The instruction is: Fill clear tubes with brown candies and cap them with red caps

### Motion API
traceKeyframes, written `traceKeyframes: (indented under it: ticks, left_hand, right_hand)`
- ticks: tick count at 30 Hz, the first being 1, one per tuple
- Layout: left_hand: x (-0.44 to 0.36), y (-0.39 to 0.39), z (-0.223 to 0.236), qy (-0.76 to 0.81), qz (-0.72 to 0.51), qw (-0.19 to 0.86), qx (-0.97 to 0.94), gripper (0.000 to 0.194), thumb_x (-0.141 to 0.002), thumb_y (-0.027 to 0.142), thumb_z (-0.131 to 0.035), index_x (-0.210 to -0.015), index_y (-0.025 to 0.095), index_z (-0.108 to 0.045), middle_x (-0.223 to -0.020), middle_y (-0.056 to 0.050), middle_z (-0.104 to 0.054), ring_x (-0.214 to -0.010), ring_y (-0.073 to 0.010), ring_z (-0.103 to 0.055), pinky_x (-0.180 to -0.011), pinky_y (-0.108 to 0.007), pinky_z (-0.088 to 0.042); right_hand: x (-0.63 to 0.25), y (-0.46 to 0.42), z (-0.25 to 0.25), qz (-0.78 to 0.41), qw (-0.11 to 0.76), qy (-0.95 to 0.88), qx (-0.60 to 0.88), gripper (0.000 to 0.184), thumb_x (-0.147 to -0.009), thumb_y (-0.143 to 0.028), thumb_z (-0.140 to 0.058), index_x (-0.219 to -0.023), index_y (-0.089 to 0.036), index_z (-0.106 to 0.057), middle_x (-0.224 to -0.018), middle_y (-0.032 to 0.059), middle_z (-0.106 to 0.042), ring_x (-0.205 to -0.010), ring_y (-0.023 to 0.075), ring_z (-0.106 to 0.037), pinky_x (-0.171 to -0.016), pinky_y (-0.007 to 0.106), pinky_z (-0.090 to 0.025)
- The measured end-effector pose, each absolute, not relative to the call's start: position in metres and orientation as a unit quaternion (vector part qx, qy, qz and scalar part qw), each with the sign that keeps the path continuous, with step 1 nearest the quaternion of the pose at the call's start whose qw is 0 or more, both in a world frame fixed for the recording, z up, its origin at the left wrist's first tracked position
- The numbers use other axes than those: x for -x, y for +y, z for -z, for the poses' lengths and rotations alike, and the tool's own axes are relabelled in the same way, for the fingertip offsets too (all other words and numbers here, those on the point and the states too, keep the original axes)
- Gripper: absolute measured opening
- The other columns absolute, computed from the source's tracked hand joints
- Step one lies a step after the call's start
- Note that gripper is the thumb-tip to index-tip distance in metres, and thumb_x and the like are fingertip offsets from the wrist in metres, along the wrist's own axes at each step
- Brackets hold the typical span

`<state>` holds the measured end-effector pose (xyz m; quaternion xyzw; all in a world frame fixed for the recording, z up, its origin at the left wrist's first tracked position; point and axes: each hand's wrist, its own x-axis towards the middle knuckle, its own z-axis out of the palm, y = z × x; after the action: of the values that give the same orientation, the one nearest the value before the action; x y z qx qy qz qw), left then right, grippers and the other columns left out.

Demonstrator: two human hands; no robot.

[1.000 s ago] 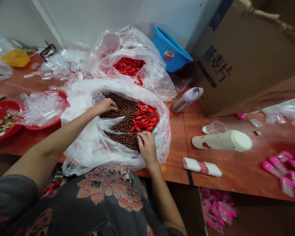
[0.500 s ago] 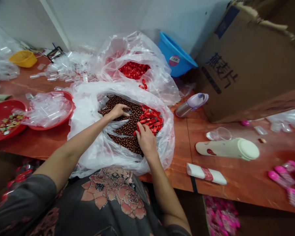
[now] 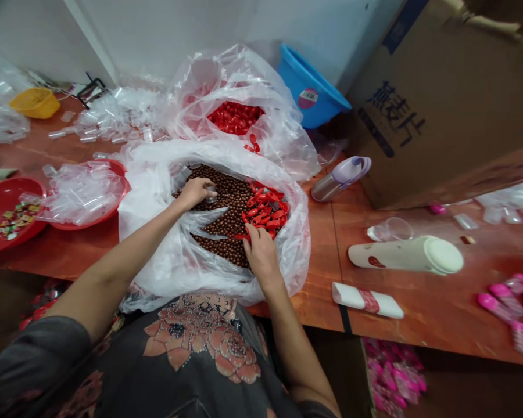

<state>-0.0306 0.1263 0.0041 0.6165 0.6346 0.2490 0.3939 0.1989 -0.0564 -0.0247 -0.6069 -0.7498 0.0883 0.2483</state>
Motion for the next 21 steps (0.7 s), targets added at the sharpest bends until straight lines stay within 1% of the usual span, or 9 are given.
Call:
traceKeyframes:
  ticks: [2, 4, 6, 9, 13, 15, 18, 21]
  left_hand:
    - [0.032, 0.126, -0.001, 0.650, -0.250, 0.433, -0.573, 0.029, -0.056, 0.008, -0.083, -0.076, 0.016, -0.064, -0.073, -0.002, -0.066, -0.078, -0.0212, -0.065, -0.081, -0.033, -0.050]
    - [0.028, 0.126, 0.003, 0.650, -0.255, 0.463, -0.546, 0.029, -0.059, 0.009, -0.083, -0.077, 0.015, -0.060, -0.067, 0.000, -0.062, -0.065, -0.0176, -0.063, -0.071, -0.032, -0.052]
    - [0.021, 0.124, 0.008, 0.642, -0.269, 0.494, -0.521, 0.030, -0.064, 0.012, -0.083, -0.079, 0.015, -0.058, -0.064, 0.001, -0.061, -0.058, -0.0141, -0.060, -0.064, -0.029, -0.051]
    - [0.007, 0.123, 0.015, 0.628, -0.289, 0.532, -0.489, 0.032, -0.065, 0.018, -0.086, -0.077, 0.015, -0.057, -0.062, 0.002, -0.060, -0.052, -0.0097, -0.055, -0.059, -0.025, -0.049]
    - [-0.009, 0.122, 0.019, 0.611, -0.296, 0.585, -0.443, 0.035, -0.062, 0.018, -0.089, -0.072, 0.014, -0.056, -0.060, 0.002, -0.060, -0.052, -0.0095, -0.055, -0.059, -0.025, -0.049]
    - [-0.015, 0.123, 0.021, 0.602, -0.297, 0.608, -0.425, 0.034, -0.061, 0.015, -0.088, -0.069, 0.014, -0.056, -0.058, 0.002, -0.059, -0.053, -0.0099, -0.056, -0.060, -0.025, -0.049]
    - [-0.019, 0.123, 0.022, 0.581, -0.304, 0.639, -0.402, 0.031, -0.062, 0.009, -0.085, -0.068, 0.014, -0.055, -0.059, 0.003, -0.059, -0.053, -0.0090, -0.056, -0.059, -0.023, -0.047]
    - [-0.021, 0.121, 0.020, 0.551, -0.312, 0.675, -0.380, 0.028, -0.065, 0.007, -0.082, -0.070, 0.013, -0.055, -0.061, 0.003, -0.060, -0.056, -0.0074, -0.056, -0.060, -0.020, -0.046]
  right_hand:
    - [-0.201, -0.067, 0.024, -0.084, 0.209, -0.766, 0.602, 0.030, -0.095, -0.022, -0.049, -0.121, -0.015, -0.064, -0.100, 0.0136, -0.065, -0.091, 0.0277, -0.059, -0.082, 0.041, -0.052]
    - [-0.203, -0.076, 0.022, -0.080, 0.182, -0.775, 0.599, 0.028, -0.095, -0.021, -0.050, -0.116, -0.014, -0.068, -0.099, 0.0141, -0.066, -0.090, 0.0285, -0.058, -0.083, 0.042, -0.051]
    - [-0.204, -0.082, 0.020, -0.084, 0.187, -0.774, 0.599, 0.029, -0.096, -0.022, -0.050, -0.116, -0.014, -0.069, -0.100, 0.0144, -0.067, -0.093, 0.0295, -0.057, -0.085, 0.044, -0.051]
    - [-0.206, -0.087, 0.018, -0.130, 0.263, -0.743, 0.602, 0.030, -0.098, -0.027, -0.047, -0.117, -0.017, -0.068, -0.103, 0.0130, -0.069, -0.096, 0.0285, -0.058, -0.088, 0.045, -0.050]
    - [-0.208, -0.093, 0.018, -0.251, 0.379, -0.649, 0.610, 0.027, -0.098, -0.036, -0.051, -0.115, -0.023, -0.066, -0.112, 0.0092, -0.069, -0.104, 0.0251, -0.061, -0.094, 0.044, -0.049]
    - [-0.208, -0.096, 0.020, -0.312, 0.409, -0.596, 0.617, 0.026, -0.095, -0.039, -0.055, -0.113, -0.023, -0.065, -0.110, 0.0082, -0.068, -0.102, 0.0237, -0.063, -0.091, 0.042, -0.051]
    - [-0.204, -0.099, 0.022, -0.383, 0.440, -0.527, 0.618, 0.028, -0.090, -0.043, -0.062, -0.110, -0.023, -0.062, -0.104, 0.0060, -0.068, -0.093, 0.0214, -0.065, -0.081, 0.036, -0.054]
    - [-0.199, -0.100, 0.022, -0.426, 0.471, -0.485, 0.601, 0.026, -0.085, -0.042, -0.067, -0.102, -0.024, -0.061, -0.098, 0.0033, -0.068, -0.089, 0.0194, -0.066, -0.081, 0.034, -0.054]
